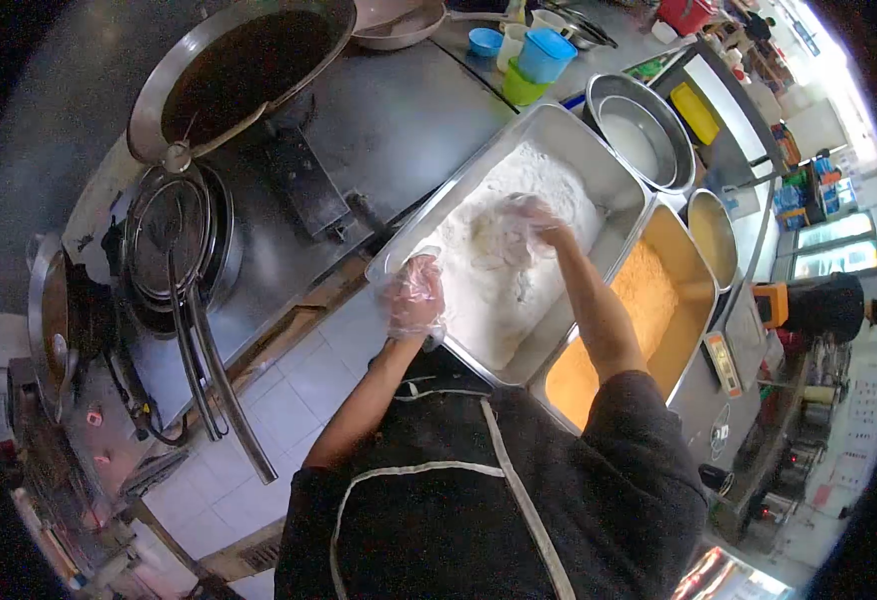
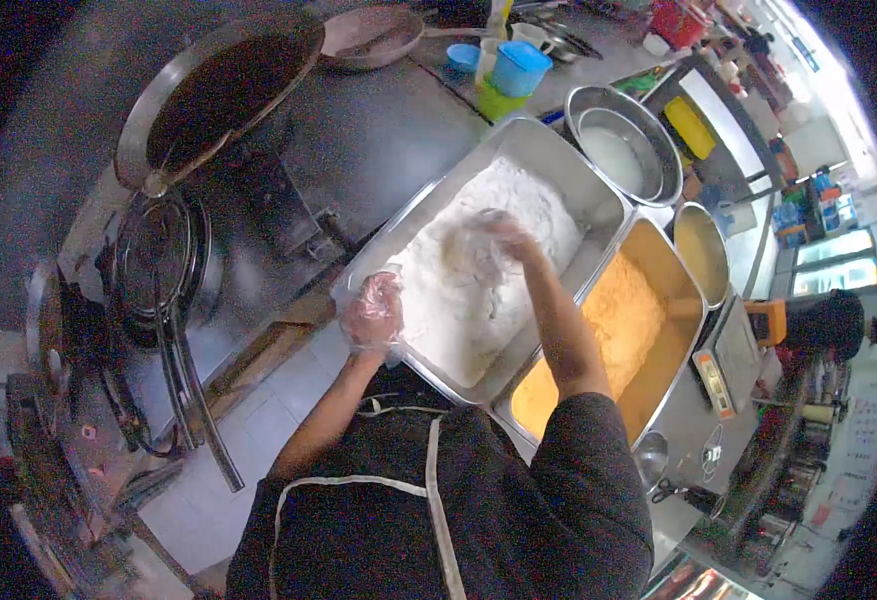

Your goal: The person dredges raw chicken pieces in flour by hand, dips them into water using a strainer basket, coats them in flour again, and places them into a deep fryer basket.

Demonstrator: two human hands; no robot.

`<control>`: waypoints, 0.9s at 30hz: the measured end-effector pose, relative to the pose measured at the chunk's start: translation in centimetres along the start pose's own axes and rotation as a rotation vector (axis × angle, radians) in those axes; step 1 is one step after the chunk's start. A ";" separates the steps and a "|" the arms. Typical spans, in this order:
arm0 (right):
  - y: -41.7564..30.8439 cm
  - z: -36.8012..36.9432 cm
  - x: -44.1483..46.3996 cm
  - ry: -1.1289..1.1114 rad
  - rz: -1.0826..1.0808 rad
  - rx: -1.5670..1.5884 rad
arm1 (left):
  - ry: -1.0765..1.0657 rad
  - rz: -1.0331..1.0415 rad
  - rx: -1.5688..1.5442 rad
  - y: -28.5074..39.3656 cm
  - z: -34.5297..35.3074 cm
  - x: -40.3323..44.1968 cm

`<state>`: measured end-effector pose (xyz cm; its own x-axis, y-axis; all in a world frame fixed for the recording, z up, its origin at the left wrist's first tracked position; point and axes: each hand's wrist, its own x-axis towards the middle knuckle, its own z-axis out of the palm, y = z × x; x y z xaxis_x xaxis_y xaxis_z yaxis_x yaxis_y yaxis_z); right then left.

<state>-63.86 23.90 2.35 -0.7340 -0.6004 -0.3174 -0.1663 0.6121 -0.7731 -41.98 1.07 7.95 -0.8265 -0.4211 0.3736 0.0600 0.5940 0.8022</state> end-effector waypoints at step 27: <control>0.6 5.4 -3.3 0.245 0.084 -0.462 | -0.020 0.068 -0.046 -0.8 0.6 -0.2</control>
<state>-57.99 23.46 -0.02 -0.8803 -0.4355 -0.1879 -0.3326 0.8492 -0.4101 -42.18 1.11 6.92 -0.8304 -0.3669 0.4192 0.1418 0.5885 0.7959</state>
